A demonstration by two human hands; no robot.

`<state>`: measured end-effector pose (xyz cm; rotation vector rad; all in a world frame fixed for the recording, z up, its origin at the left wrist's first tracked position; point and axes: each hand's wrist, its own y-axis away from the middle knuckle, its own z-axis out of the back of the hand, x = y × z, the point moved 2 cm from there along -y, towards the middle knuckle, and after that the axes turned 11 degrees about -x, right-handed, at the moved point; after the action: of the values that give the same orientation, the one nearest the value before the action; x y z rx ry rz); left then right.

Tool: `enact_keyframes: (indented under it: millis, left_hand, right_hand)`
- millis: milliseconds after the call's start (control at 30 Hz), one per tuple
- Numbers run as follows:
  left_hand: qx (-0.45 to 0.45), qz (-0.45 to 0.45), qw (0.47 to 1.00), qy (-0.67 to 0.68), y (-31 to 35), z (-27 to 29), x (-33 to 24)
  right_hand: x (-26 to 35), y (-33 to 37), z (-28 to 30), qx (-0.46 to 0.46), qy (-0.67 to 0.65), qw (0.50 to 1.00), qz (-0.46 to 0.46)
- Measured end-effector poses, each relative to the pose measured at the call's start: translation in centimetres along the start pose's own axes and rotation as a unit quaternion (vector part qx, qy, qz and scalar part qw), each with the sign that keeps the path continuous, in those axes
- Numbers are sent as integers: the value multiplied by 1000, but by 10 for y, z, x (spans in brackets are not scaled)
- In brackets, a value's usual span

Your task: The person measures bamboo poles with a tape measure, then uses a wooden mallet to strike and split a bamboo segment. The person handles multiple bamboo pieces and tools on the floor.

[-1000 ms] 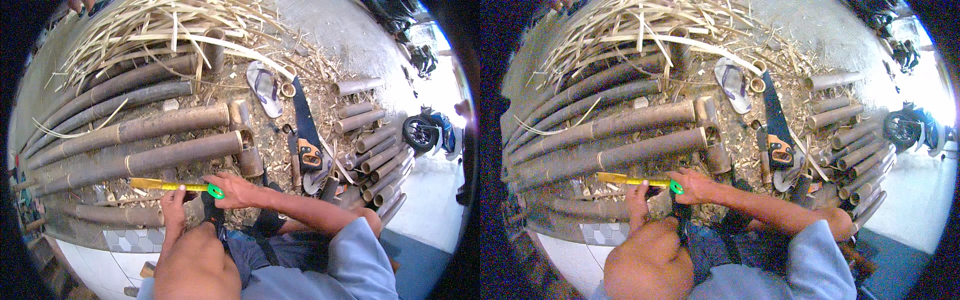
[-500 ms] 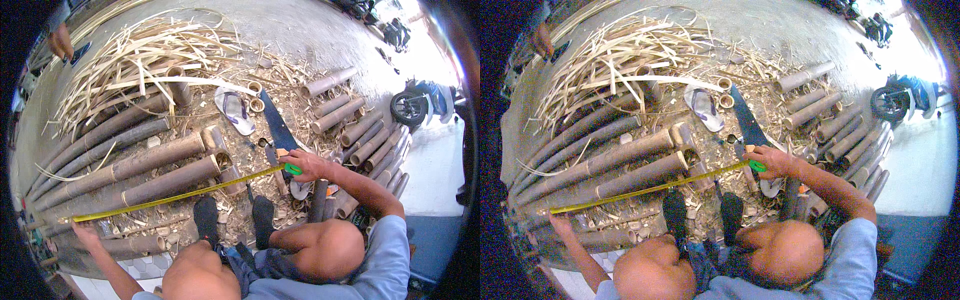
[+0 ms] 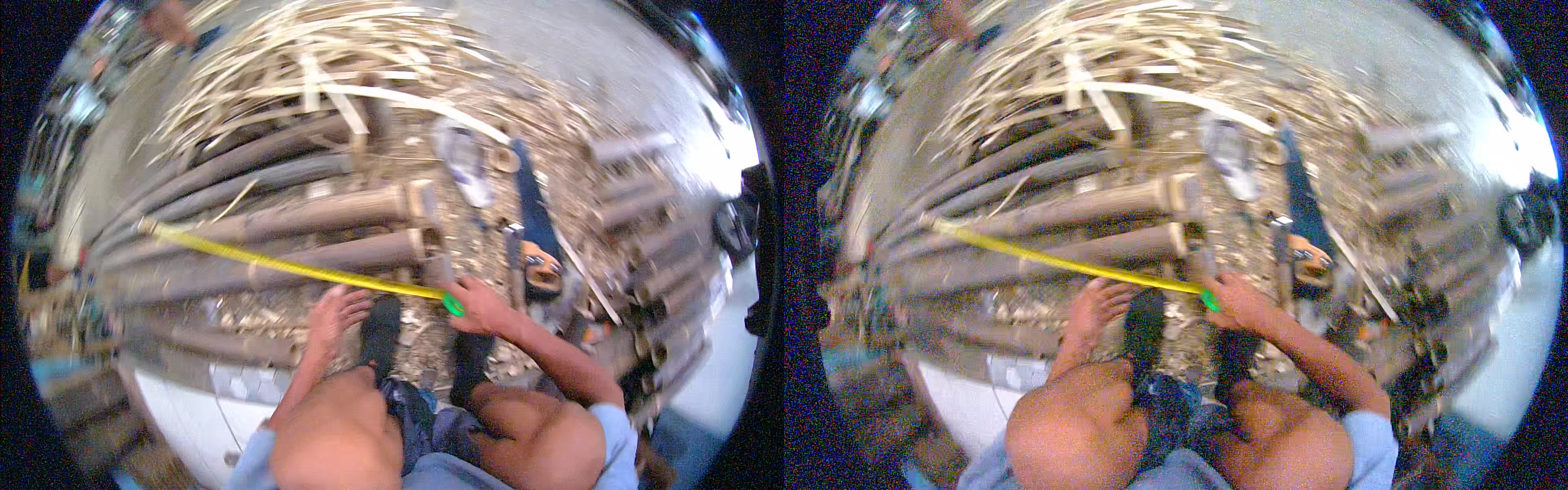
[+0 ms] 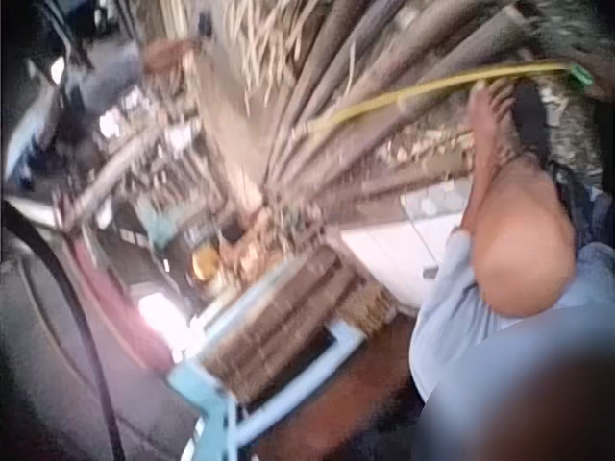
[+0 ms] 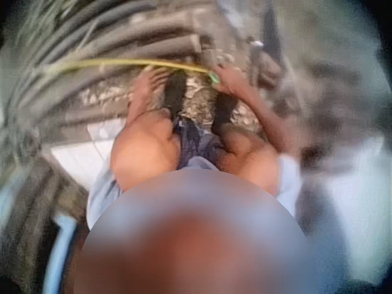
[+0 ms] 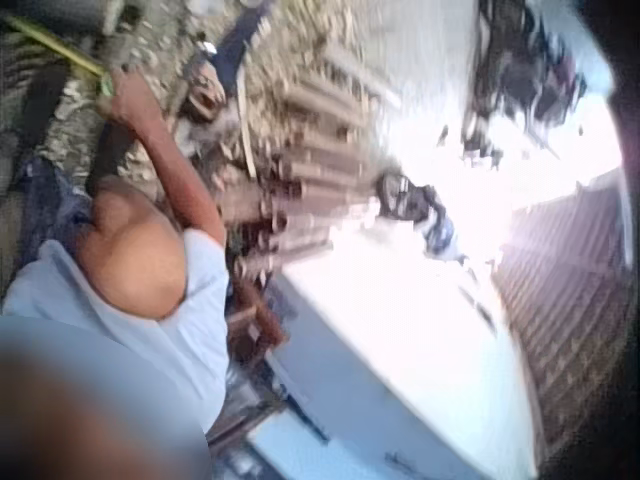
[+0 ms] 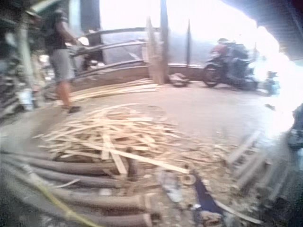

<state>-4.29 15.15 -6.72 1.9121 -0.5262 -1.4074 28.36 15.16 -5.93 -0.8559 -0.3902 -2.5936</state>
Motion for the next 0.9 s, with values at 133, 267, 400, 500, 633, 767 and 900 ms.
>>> enact_keyframes:
  millis: [133, 267, 400, 500, 633, 767, 900]
  left_hand:
    - [-49, -39, 998, 16, -2, -8, -3]
    - [-138, -85, 986, -38, -1, -12, -8]
    - [-229, -137, 963, 43, -12, 30, -21]
    - [-349, -194, 914, 67, -31, 128, -54]
    - [-370, -203, 879, 220, -48, 246, -95]
    - [-334, -198, 882, 265, -46, 253, -98]
    - [-238, -138, 933, 234, -38, 176, -66]
  right_hand:
    - [20, -11, -2, 23, -35, 999, -20]
    - [21, -13, 8, 48, -6, 998, -32]
    - [-6, -3, 37, 65, 59, 996, -16]
    - [-42, 5, 69, 30, 88, 996, 7]
    - [-74, 13, 91, 9, 115, 993, 25]
    - [-73, 5, 86, 10, 95, 995, 35]
    - [-57, -10, 67, 32, 120, 991, 53]
